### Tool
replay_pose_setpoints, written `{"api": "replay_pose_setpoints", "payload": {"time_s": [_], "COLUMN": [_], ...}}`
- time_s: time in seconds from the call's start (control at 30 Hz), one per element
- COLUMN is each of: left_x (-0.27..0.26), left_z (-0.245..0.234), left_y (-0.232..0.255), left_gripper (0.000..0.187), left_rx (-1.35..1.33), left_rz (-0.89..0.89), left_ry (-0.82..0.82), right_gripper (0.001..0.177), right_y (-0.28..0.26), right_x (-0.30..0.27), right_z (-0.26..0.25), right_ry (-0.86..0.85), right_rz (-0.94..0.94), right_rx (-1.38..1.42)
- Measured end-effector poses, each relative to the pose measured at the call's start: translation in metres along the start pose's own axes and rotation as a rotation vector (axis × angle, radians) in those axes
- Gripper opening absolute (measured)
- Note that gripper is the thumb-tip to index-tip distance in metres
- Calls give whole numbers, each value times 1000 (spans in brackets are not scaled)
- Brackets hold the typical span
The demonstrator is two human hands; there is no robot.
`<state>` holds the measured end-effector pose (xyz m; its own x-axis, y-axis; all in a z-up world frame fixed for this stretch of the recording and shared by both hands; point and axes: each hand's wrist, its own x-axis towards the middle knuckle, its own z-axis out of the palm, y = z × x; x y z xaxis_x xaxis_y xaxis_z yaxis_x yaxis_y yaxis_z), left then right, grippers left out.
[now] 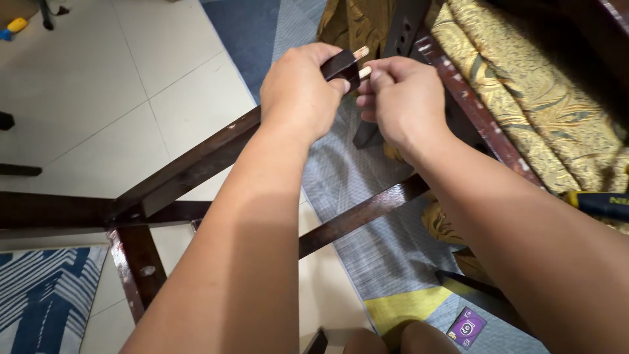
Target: The person assembles a wooden chair by inserting dowels and screws into joints and tightening them with a screwdriver. They align the chair legs and crossbars, then secure the connections.
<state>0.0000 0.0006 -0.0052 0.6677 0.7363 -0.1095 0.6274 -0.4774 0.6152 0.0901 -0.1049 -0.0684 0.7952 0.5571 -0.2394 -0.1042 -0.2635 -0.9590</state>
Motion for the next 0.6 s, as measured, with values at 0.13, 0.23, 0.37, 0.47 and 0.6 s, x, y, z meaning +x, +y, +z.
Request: {"api": "replay_pose_setpoints", "payload": {"time_s": [0.13, 0.23, 0.37, 0.47, 0.6], "left_x": [0, 1, -1, 1, 1], "left_z": [1, 6, 6, 5, 14], "left_y": [3, 1, -4, -1, -10], "left_gripper": [32, 33, 33, 44, 35], "left_rx": [13, 59, 49, 63, 125], "left_rz": [-18, 11, 14, 61, 149], "left_ry": [9, 17, -2, 42, 18], "right_gripper": [33, 36, 32, 29, 33], "right_y": [-9, -11, -27, -53, -67], "right_x": [-5, -18, -26, -26, -37], "right_z": [-4, -22, -78, -113, -126], "right_ry": [-4, 128, 210, 94, -92], "right_rz": [-57, -412, -559, -307, 72], "right_rx": [-169, -541, -840, -1013, -782]}}
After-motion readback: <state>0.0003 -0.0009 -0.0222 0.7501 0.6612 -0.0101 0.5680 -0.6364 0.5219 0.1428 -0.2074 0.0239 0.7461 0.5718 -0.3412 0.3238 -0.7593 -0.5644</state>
